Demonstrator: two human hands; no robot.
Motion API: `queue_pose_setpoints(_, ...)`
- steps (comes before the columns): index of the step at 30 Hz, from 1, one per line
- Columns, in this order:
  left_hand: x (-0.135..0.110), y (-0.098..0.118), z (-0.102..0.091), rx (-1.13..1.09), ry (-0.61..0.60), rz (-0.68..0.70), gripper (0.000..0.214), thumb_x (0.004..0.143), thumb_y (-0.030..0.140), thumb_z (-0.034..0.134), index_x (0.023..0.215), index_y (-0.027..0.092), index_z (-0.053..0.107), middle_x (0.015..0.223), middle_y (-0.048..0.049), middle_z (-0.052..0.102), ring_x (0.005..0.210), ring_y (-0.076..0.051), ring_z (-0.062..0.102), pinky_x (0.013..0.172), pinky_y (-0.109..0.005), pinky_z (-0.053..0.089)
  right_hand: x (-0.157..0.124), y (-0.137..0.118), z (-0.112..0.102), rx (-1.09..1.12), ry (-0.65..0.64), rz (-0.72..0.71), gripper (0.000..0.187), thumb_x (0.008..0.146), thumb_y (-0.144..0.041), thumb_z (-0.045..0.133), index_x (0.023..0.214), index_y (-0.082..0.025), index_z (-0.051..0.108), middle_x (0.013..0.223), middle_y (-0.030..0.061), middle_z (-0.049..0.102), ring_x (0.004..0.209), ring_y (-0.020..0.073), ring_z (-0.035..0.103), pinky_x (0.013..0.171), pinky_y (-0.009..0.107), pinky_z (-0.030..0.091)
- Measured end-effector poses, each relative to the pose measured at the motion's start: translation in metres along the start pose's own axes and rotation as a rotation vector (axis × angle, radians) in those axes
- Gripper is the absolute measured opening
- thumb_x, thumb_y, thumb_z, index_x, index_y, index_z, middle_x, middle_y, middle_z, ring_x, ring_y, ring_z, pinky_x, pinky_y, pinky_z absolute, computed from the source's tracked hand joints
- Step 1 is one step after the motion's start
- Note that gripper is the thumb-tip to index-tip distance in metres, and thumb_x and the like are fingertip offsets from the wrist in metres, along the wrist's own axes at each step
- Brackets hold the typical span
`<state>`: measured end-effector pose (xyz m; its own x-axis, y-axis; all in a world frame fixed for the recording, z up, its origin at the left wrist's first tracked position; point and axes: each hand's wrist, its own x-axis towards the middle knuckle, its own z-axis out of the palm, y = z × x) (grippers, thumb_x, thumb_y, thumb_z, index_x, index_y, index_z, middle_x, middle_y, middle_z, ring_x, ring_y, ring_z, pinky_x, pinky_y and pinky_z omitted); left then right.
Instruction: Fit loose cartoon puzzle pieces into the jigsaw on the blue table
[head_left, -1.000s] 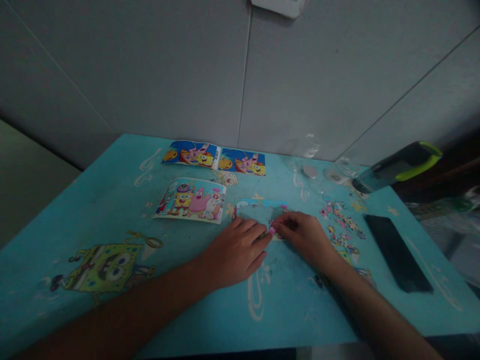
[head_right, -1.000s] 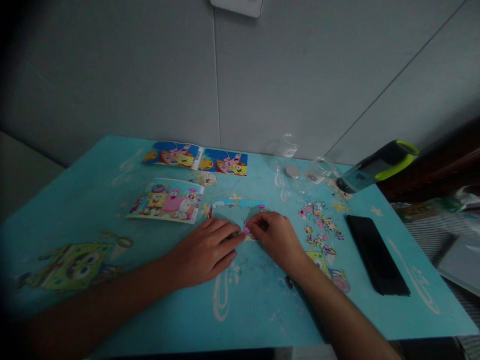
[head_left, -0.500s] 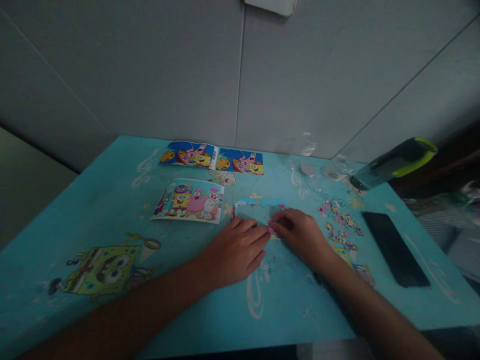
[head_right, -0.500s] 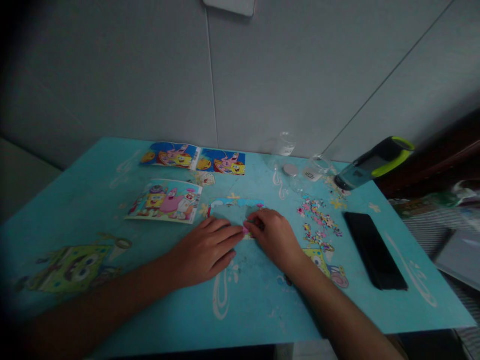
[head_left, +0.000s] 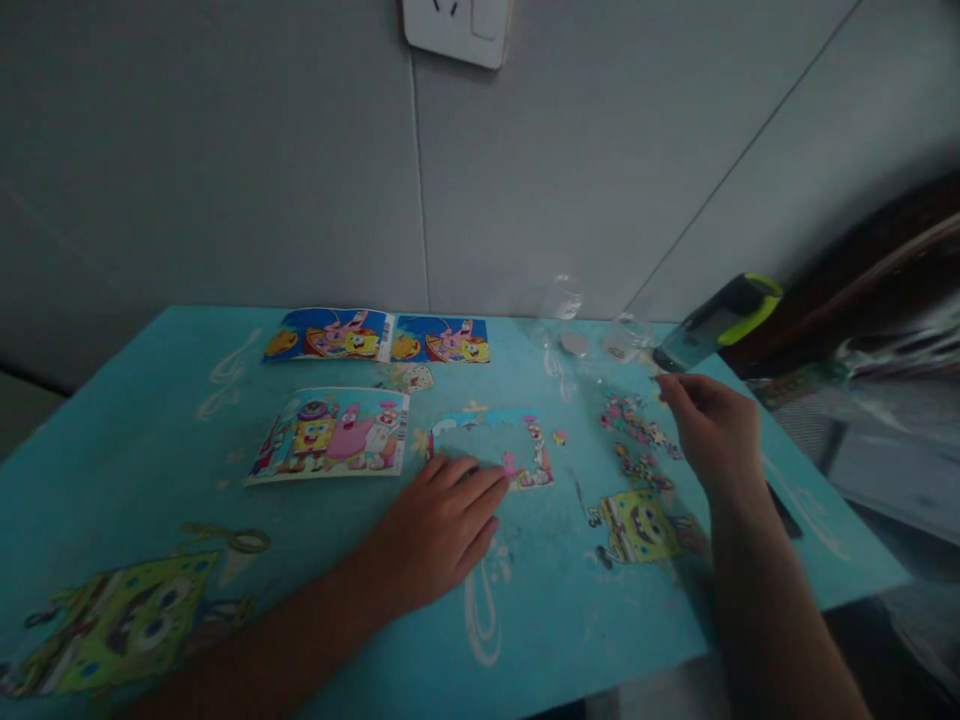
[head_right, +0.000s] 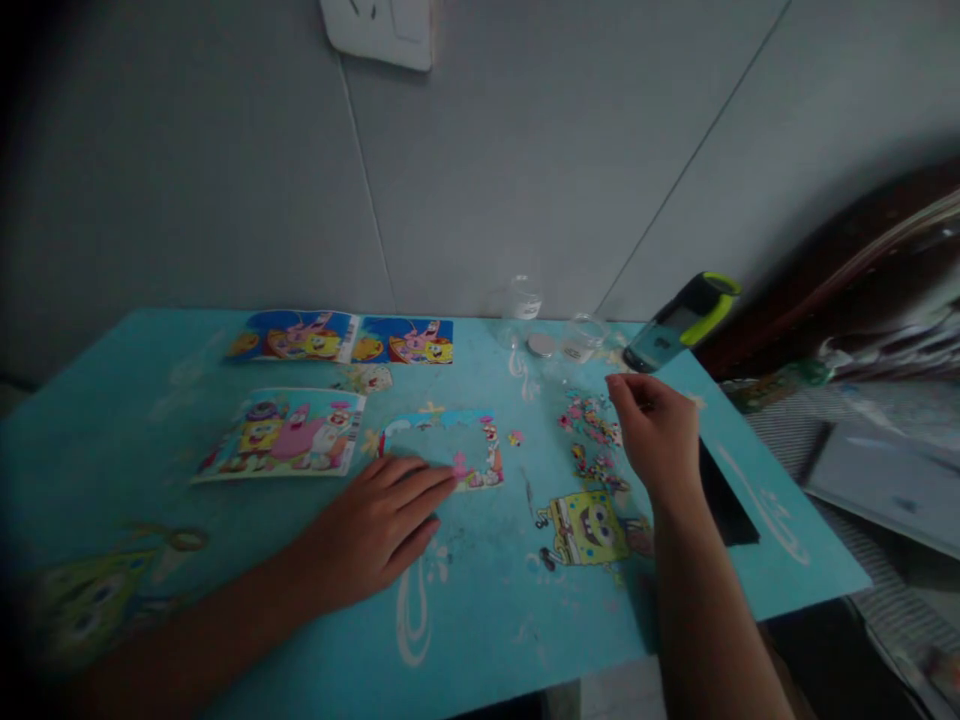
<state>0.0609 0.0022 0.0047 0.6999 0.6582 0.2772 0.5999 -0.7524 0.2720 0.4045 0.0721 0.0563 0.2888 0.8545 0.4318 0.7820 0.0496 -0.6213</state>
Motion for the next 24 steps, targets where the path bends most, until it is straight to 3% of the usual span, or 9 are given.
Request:
queue_pose_setpoints(5,-0.001,-0.004,0.007,0.048,0.052,0.046,0.042,0.099,0.020,0.051,0.140,0.017,0.053,0.136,-0.0066,0.062,0.114,-0.027,0.052,0.098,-0.048,0.042,0.016,0.039,-0.019,-0.135,-0.018,0.134,0.037,0.088,-0.048,0.063,0.094,-0.015,0.079,0.080,0.0080,0.076,0.071,0.0228,0.068,0.066,0.032,0.048)
queue_pose_setpoints(9,0.000,-0.005,0.008,0.077,0.059,0.082,0.044,0.098,0.016,0.051,0.143,0.016,0.051,0.137,-0.0069,0.061,0.114,-0.027,0.052,0.097,-0.049,0.043,0.014,0.052,-0.017,-0.275,-0.265,0.117,0.028,0.084,-0.042,0.067,0.092,-0.018,0.079,0.080,0.0071,0.077,0.070,0.0223,0.068,0.066,0.033,0.047)
queue_pose_setpoints(13,0.000,-0.005,0.007,0.087,0.050,0.078,0.044,0.098,0.016,0.051,0.142,0.017,0.053,0.138,-0.0065,0.061,0.115,-0.027,0.052,0.098,-0.049,0.043,0.010,0.050,-0.010,-0.282,-0.465,0.082,0.022,0.083,-0.039,0.068,0.091,-0.021,0.079,0.079,0.0041,0.076,0.069,0.0204,0.067,0.064,0.031,0.045)
queue_pose_setpoints(19,-0.001,-0.004,0.006,0.100,-0.012,0.049,0.051,0.094,0.009,0.051,0.144,0.020,0.052,0.142,-0.0069,0.057,0.118,-0.028,0.052,0.101,-0.049,0.043,0.004,0.033,-0.003,-0.268,-0.483,0.021,0.023,0.088,-0.039,0.064,0.092,-0.022,0.079,0.074,0.0030,0.074,0.066,0.0187,0.064,0.062,0.030,0.043)
queue_pose_setpoints(24,-0.001,-0.003,0.006,0.111,-0.002,0.054,0.051,0.094,0.008,0.048,0.143,0.020,0.053,0.151,-0.0068,0.051,0.119,-0.027,0.053,0.102,-0.049,0.043,-0.004,0.019,0.011,-0.230,-0.483,-0.133,0.026,0.092,-0.036,0.063,0.106,-0.020,0.078,0.093,0.0069,0.075,0.077,0.0197,0.066,0.073,0.032,0.047)
